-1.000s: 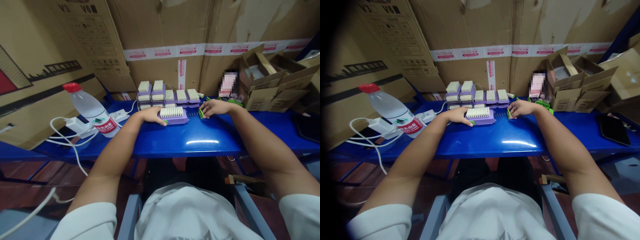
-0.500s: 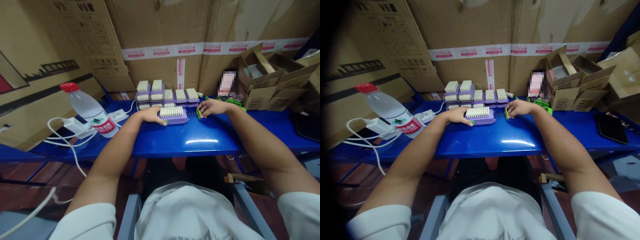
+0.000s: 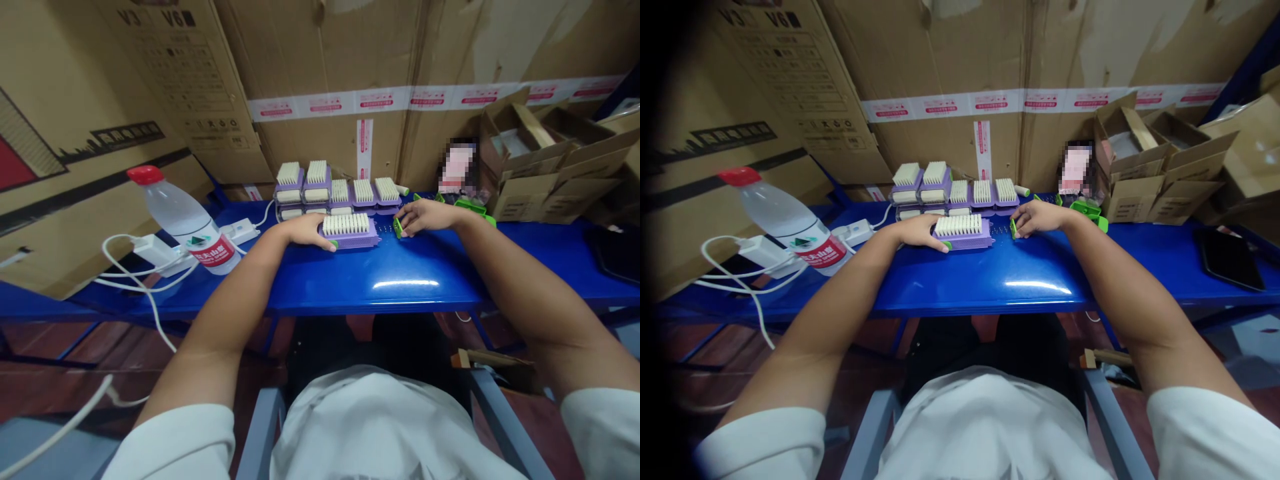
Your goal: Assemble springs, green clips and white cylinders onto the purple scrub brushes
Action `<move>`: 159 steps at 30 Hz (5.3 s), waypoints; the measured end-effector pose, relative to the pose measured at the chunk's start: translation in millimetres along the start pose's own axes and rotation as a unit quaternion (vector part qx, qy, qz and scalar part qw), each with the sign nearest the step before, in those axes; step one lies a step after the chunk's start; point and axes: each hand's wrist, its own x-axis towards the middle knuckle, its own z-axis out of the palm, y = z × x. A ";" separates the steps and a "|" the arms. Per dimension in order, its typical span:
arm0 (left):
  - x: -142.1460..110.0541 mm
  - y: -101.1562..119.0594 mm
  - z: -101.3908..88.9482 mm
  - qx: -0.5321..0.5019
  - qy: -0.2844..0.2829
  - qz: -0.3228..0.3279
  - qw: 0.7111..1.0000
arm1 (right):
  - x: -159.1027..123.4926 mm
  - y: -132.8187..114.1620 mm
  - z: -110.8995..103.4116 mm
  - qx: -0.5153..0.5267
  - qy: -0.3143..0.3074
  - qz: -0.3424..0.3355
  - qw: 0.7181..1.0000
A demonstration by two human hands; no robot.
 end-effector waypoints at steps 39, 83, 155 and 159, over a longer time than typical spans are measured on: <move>-8.2 -12.1 -12.2 0.010 -0.012 -0.039 0.999 | -16.8 9.6 -33.8 -0.035 -0.023 0.046 0.998; -3.8 -11.1 -6.7 0.004 -0.012 -0.021 1.000 | -16.7 0.4 -19.8 -0.031 -0.007 0.048 0.998; -1.2 -3.4 -2.2 -0.002 0.000 -0.006 1.000 | -12.6 -2.1 -15.2 -0.043 -0.024 0.026 0.998; -0.5 -4.4 -1.8 0.004 0.000 -0.005 1.000 | -12.6 -3.7 -14.4 -0.045 -0.020 0.035 0.998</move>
